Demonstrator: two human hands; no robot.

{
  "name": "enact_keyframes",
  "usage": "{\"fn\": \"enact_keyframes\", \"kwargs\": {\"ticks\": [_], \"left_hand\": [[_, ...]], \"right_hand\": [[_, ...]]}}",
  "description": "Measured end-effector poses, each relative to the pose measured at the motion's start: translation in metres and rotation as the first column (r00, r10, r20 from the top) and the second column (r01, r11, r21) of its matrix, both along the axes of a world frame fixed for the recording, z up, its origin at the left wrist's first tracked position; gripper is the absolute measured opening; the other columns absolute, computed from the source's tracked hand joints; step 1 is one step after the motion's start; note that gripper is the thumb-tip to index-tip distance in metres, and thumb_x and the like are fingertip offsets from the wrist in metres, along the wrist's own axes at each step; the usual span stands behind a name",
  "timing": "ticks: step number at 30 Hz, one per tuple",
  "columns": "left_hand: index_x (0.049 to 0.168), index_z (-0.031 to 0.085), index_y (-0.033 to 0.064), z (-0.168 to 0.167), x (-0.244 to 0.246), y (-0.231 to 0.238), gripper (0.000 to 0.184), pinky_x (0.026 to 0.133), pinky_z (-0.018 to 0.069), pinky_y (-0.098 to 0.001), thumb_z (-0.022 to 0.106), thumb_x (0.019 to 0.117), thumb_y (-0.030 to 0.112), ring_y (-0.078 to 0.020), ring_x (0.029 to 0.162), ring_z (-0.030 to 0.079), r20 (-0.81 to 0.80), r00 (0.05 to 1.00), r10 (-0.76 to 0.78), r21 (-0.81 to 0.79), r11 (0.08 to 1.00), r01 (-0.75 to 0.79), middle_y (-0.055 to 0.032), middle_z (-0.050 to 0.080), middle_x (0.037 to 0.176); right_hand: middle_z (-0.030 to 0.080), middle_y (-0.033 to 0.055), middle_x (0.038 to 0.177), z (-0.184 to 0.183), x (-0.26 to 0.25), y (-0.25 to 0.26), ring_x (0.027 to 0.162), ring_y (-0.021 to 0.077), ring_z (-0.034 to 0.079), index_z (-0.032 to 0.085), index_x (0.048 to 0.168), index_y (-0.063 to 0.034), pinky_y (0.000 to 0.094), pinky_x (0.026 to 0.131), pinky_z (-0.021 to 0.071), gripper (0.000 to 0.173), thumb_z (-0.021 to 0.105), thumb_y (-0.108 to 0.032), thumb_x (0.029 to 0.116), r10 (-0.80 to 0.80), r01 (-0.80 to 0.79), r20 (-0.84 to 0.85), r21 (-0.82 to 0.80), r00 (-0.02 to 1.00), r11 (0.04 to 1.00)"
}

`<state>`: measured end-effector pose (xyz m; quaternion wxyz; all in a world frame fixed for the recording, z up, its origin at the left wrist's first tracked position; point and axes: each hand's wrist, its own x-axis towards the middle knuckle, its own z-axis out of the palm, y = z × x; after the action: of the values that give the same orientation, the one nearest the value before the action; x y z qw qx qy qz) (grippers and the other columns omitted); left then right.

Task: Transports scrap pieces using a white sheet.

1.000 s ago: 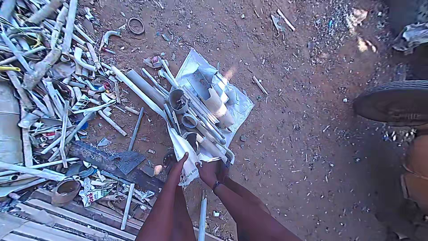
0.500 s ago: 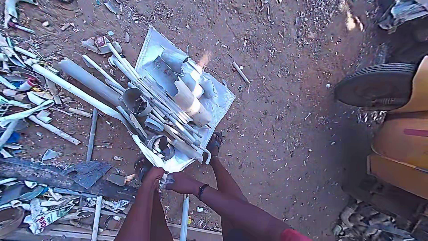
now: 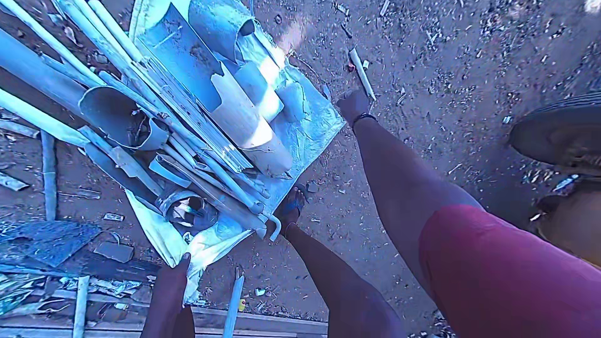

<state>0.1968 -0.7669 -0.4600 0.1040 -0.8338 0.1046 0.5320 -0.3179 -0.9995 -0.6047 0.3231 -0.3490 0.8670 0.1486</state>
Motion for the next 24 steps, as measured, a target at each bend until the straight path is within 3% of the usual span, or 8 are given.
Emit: {"fn": "enact_keyframes", "kwargs": {"ticks": [5,7,9,12,16,19,21,24], "left_hand": [[0.137,0.052,-0.0031,-0.009,-0.011,0.001,0.043,0.094,0.0531,-0.0440,0.054,0.1076,0.029,-0.0233,0.106,0.065,0.069,0.995,0.074,0.018,0.997,-0.075,-0.0201,0.063,0.122],[0.135,0.052,-0.0030,-0.009,-0.010,0.001,0.043,0.093,0.0533,-0.0432,0.055,0.1073,0.029,-0.0219,0.104,0.066,0.078,0.994,0.076,0.035,0.996,-0.079,-0.0190,0.064,0.120],[0.133,0.054,-0.0025,-0.011,-0.008,0.003,0.041,0.088,0.0552,-0.0413,0.056,0.1066,0.029,-0.0198,0.098,0.067,0.094,0.991,0.090,0.024,0.995,-0.093,-0.0170,0.066,0.114],[0.130,0.056,-0.0034,-0.012,-0.010,0.001,0.039,0.086,0.0564,-0.0397,0.057,0.1065,0.027,-0.0186,0.094,0.068,0.090,0.990,0.104,0.020,0.994,-0.106,-0.0163,0.067,0.110],[0.131,0.055,-0.0037,-0.009,-0.014,-0.003,0.040,0.087,0.0558,-0.0393,0.056,0.1067,0.029,-0.0184,0.096,0.067,0.083,0.993,0.083,0.036,0.996,-0.087,-0.0165,0.066,0.112],[0.131,0.055,-0.0040,-0.007,-0.014,-0.008,0.041,0.090,0.0540,-0.0409,0.056,0.1067,0.029,-0.0192,0.100,0.065,0.064,0.997,0.046,0.053,0.997,-0.050,-0.0177,0.065,0.115],[0.132,0.055,-0.0047,-0.007,-0.012,-0.010,0.042,0.093,0.0531,-0.0431,0.056,0.1065,0.029,-0.0215,0.103,0.065,0.052,0.998,0.027,0.075,0.997,-0.031,-0.0191,0.065,0.117],[0.130,0.055,-0.0049,-0.007,-0.012,-0.016,0.041,0.090,0.0538,-0.0429,0.057,0.1063,0.029,-0.0214,0.099,0.066,0.047,0.999,0.021,0.100,0.995,-0.026,-0.0184,0.065,0.113]], "right_hand": [[0.055,0.0337,0.139,-0.048,-0.015,0.038,0.134,0.0460,0.053,0.057,0.132,0.0119,0.0627,0.108,0.0418,0.062,0.062,-0.041,0.0998,0.002,0.022,-0.153,0.155,0.988,0.988],[0.049,0.0343,0.146,-0.068,-0.026,0.059,0.140,0.0486,0.045,0.047,0.146,0.0082,0.0642,0.112,0.0368,0.076,0.065,-0.047,0.0970,-0.044,0.071,-0.151,0.176,0.988,0.982],[0.052,0.0303,0.146,-0.082,-0.030,0.068,0.140,0.0466,0.046,0.055,0.144,-0.0022,0.0643,0.113,0.0363,0.064,0.066,-0.044,0.0975,-0.051,0.067,-0.101,0.166,0.994,0.984],[0.061,0.0297,0.133,-0.088,-0.024,0.070,0.131,0.0447,0.054,0.067,0.123,0.0039,0.0622,0.110,0.0393,0.042,0.060,-0.032,0.1030,-0.001,0.004,-0.050,0.070,0.999,0.998],[0.059,0.0275,0.136,-0.088,-0.032,0.065,0.130,0.0404,0.056,0.063,0.131,-0.0002,0.0559,0.109,0.0437,0.036,0.059,-0.018,0.0998,-0.005,0.010,0.036,-0.147,0.999,0.989],[0.047,0.0241,0.152,-0.077,-0.028,0.034,0.143,0.0413,0.044,0.054,0.145,-0.0093,0.0585,0.114,0.0388,0.049,0.063,-0.018,0.0977,0.217,-0.211,0.051,-0.102,0.975,0.972],[0.042,0.0242,0.157,-0.081,-0.017,0.012,0.147,0.0427,0.038,0.037,0.158,-0.0075,0.0615,0.116,0.0355,0.069,0.065,-0.028,0.0981,0.282,-0.281,0.055,-0.024,0.958,0.959],[0.053,0.0299,0.145,-0.088,0.010,-0.011,0.134,0.0467,0.053,0.009,0.164,-0.0042,0.0650,0.108,0.0418,0.085,0.059,-0.035,0.1026,0.239,-0.249,0.108,0.094,0.965,0.964]]}}
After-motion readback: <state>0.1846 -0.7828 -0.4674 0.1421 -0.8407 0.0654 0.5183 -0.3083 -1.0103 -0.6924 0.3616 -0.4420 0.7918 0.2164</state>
